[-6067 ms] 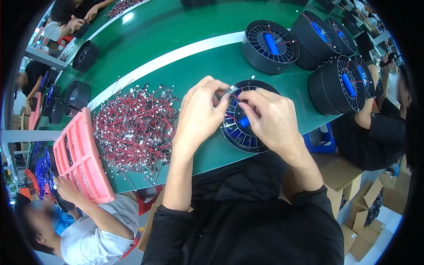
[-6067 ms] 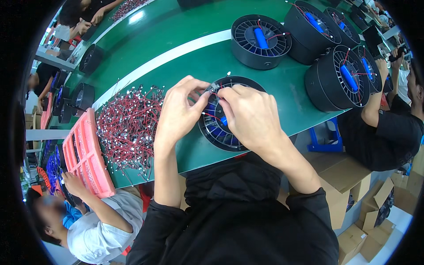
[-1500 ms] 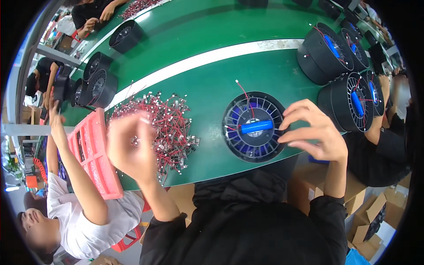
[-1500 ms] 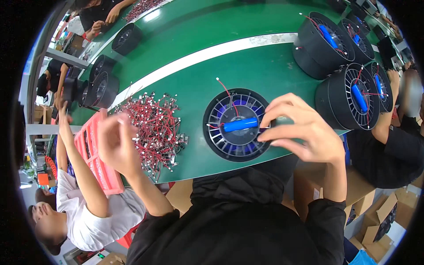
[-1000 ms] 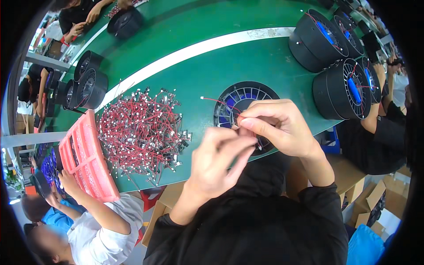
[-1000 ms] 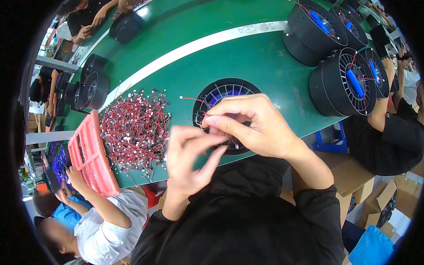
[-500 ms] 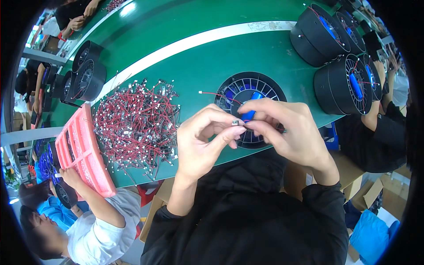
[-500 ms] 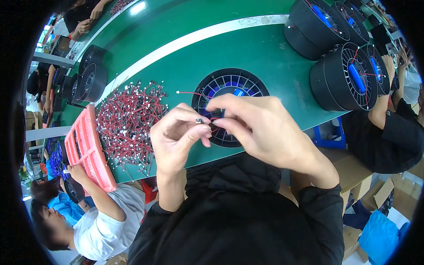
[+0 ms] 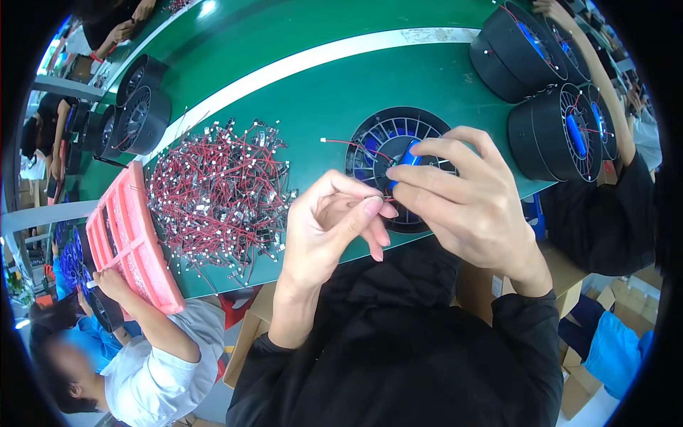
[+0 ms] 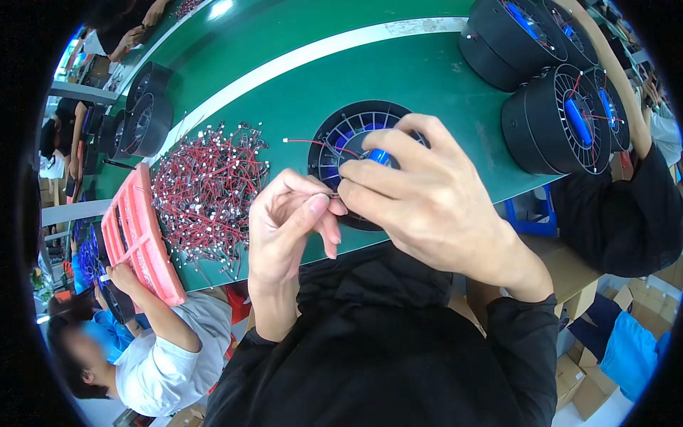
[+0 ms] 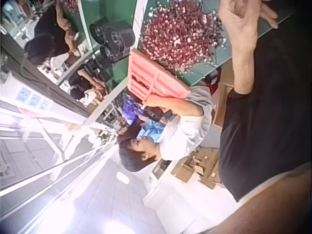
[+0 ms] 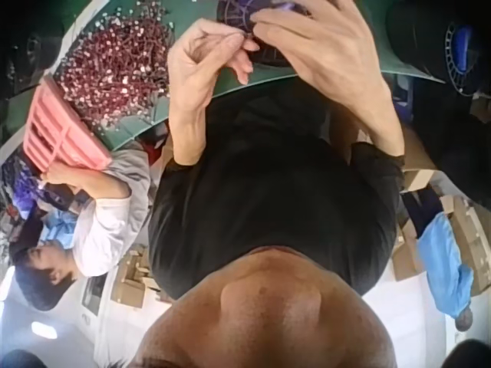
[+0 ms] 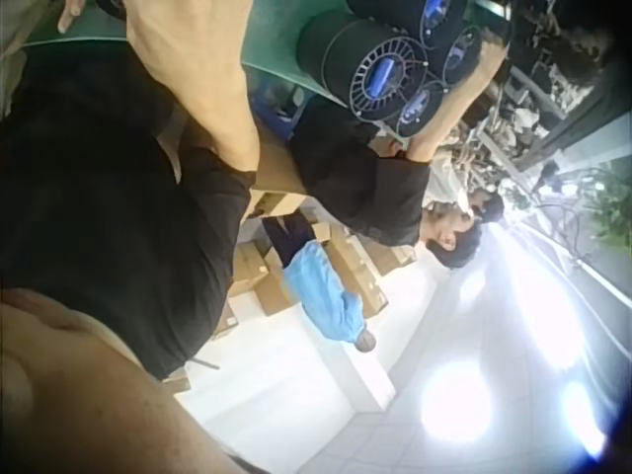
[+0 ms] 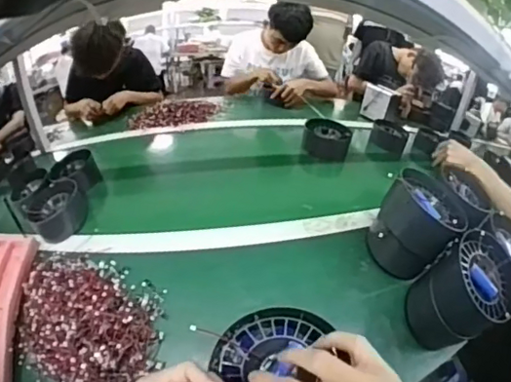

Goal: The person takes circular casings from a box, places them onto the table, and installs wiring components into the casings by hand.

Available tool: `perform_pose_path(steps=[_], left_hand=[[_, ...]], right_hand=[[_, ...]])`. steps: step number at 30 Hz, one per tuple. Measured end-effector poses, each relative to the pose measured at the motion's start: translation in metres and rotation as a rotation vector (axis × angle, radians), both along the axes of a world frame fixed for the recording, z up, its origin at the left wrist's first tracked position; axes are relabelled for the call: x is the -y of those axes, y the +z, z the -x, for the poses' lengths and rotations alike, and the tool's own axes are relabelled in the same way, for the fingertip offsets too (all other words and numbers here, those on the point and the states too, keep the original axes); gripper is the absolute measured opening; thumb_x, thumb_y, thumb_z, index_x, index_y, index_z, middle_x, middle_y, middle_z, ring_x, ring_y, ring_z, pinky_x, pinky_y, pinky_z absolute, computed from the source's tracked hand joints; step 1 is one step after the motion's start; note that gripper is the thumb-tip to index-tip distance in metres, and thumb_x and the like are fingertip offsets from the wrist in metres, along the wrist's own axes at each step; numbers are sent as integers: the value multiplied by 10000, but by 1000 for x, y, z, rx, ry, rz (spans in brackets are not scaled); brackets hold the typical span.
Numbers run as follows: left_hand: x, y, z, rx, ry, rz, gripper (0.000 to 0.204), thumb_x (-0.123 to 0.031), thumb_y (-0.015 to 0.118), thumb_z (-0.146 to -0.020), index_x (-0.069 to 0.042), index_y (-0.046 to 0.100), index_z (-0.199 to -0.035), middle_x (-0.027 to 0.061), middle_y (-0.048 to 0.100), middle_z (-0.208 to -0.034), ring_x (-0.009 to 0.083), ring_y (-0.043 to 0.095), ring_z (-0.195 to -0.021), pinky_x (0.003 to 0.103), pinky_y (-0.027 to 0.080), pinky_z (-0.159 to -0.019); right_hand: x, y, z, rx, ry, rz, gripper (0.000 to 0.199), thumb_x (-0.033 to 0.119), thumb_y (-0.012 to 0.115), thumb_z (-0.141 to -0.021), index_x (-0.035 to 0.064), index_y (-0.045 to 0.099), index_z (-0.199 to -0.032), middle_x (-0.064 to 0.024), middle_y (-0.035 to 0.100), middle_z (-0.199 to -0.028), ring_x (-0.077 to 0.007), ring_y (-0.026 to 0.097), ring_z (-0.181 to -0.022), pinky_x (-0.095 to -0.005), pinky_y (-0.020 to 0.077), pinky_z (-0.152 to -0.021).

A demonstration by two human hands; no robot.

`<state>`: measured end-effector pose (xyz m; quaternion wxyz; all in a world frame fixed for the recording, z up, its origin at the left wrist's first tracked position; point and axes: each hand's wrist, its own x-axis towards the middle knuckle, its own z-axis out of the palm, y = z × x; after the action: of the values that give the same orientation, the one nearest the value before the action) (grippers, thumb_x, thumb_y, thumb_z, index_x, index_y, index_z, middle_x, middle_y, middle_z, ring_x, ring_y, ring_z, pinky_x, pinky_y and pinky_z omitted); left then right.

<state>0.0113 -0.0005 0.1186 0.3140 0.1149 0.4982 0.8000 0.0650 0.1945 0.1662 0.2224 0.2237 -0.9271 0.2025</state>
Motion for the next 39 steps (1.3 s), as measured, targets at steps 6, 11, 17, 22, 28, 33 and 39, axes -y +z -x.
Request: perform_pose_path(steps=[6, 11, 17, 22, 28, 33, 39], left_hand=[[1, -5, -5, -65, 16, -108, 87, 22, 616, -976, 68, 570, -1034, 184, 673, -928, 191, 691, -720, 288, 579, -536], [6, -1, -3, -123, -66, -58, 89, 34, 610, -975, 67, 574, -1049, 191, 669, -957, 192, 693, -745, 288, 579, -542], [11, -2, -2, -166, -272, 53, 98, 47, 603, -971, 67, 578, -1064, 201, 663, -953, 192, 683, -704, 274, 561, -532], [13, -13, -10, 60, -264, -225, 84, -12, 618, -977, 39, 581, -1033, 183, 652, -923, 167, 625, -591, 242, 492, -468], [-6, -14, -22, 251, -83, -385, 151, -126, 657, -981, -8, 563, -982, 128, 596, -882, 132, 541, -526, 219, 410, -410], [-21, -12, -30, 129, 11, -298, 190, -160, 674, -977, -17, 549, -985, 95, 555, -888, 121, 537, -552, 217, 402, -415], [-37, 17, -39, 140, 115, -46, 136, -149, 610, -997, -35, 575, -1062, 48, 548, -870, 86, 489, -535, 204, 375, -414]], right_hand=[[-2, -9, 2, 39, 29, 91, 138, 15, 765, -762, 15, 700, -883, -99, 723, -979, -280, 696, -922, -359, 544, -741], [-6, -13, 1, 250, 160, 412, 141, -11, 739, -812, 7, 676, -936, -119, 687, -938, -302, 685, -869, -355, 543, -724], [-13, -15, 0, 242, 290, 416, 156, -5, 726, -830, 13, 676, -976, -83, 600, -814, -271, 633, -682, -323, 527, -602], [-12, -10, -10, 153, 255, 266, 169, 11, 727, -827, 6, 686, -992, -59, 579, -797, -218, 613, -634, -310, 495, -501], [-4, -30, -11, -134, 124, 213, 203, 34, 742, -816, -5, 691, -1008, -56, 587, -811, -196, 613, -617, -301, 483, -462], [-8, -29, -19, -50, 133, 445, 137, 40, 659, -859, -23, 617, -973, -97, 539, -853, -246, 609, -678, -347, 489, -491], [-14, -34, -27, -78, 147, 604, 218, 22, 695, -877, -33, 660, -1084, -105, 584, -897, -258, 627, -687, -362, 511, -540]])
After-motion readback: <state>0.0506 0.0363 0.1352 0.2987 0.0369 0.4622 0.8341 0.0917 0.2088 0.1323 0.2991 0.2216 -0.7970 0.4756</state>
